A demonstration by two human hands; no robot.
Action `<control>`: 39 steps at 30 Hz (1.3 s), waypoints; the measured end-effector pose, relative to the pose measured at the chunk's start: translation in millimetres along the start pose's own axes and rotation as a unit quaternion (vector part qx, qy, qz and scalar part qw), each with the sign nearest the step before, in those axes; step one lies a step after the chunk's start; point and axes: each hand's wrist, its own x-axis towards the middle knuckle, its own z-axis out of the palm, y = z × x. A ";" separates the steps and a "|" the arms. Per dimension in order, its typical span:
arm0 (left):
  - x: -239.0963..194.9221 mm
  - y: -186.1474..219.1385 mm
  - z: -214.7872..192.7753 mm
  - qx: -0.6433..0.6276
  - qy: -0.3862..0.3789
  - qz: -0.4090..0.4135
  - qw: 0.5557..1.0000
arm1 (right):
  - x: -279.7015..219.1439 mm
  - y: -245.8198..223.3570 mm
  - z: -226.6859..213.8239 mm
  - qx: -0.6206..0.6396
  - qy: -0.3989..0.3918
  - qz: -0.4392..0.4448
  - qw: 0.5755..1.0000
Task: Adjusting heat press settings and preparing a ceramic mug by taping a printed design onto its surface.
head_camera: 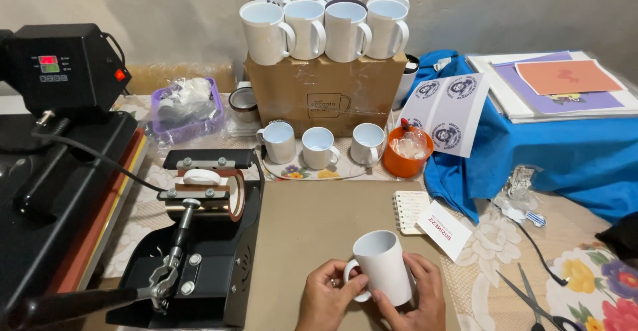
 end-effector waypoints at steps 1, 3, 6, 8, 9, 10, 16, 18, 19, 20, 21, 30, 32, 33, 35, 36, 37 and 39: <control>1.0 -3.9 0.3 0.002 -0.001 0.001 1.000 | 2.1 -0.5 -1.1 0.001 0.002 0.000 1.000; 4.1 -11.9 0.4 -0.031 -0.002 0.037 0.999 | 5.0 -1.4 -2.9 0.013 -0.011 -0.017 1.000; -3.4 1.6 3.3 -0.043 0.000 0.037 0.998 | 9.5 -10.2 -7.3 0.000 -0.018 -0.028 0.999; -2.4 1.3 1.0 -0.043 -0.003 0.053 0.998 | 8.7 -9.8 -7.1 -0.002 -0.020 -0.037 0.999; -1.8 0.5 0.9 -0.044 -0.007 0.068 0.997 | 8.3 -8.9 -7.8 -0.006 -0.022 -0.047 0.999; -3.0 -2.2 0.7 -0.045 -0.008 0.064 0.997 | 6.8 -11.6 -10.4 -0.008 -0.024 -0.044 0.999; -0.8 2.0 -3.1 -0.055 -0.023 0.084 0.995 | 8.9 -13.6 -12.0 0.003 -0.027 -0.063 0.998; -1.6 6.0 -2.8 -0.055 -0.017 0.071 0.996 | 10.3 -15.0 -12.4 0.014 -0.038 -0.051 0.998; -2.2 7.6 -2.9 -0.055 -0.019 0.072 0.996 | 10.4 -16.6 -12.6 0.013 -0.037 -0.051 0.998; -2.3 9.1 -3.1 -0.052 -0.017 0.062 0.997 | 11.0 -18.2 -12.4 0.015 -0.037 -0.042 0.998; -2.3 10.4 -3.8 -0.048 -0.014 0.053 0.997 | 11.4 -19.8 -11.9 0.016 -0.038 -0.032 0.999; -17.4 43.9 -3.1 0.008 0.017 -0.012 1.000 | 10.7 -17.8 -11.2 0.012 -0.047 -0.032 0.998; -16.5 40.8 -2.1 0.004 0.017 -0.015 1.000 | 11.2 -20.1 -12.4 0.012 -0.049 -0.033 0.998; -15.8 39.6 -1.2 -0.001 0.019 -0.016 1.000 | 12.5 -21.1 -13.1 0.013 -0.050 -0.037 0.998; -20.5 44.9 -1.0 0.011 0.020 -0.021 1.000 | 10.3 -20.4 -14.7 0.013 -0.055 -0.028 0.998; -21.9 48.6 -1.0 0.023 0.019 -0.024 0.999 | 10.3 -20.0 -14.7 0.014 -0.057 -0.020 0.998; -21.2 50.6 -1.4 0.024 0.019 -0.023 0.999 | 12.0 -19.9 -13.1 0.015 -0.056 -0.021 0.998; -21.8 51.4 -0.9 0.038 0.025 -0.031 0.999 | 11.1 -19.1 -13.0 0.017 -0.051 -0.026 0.998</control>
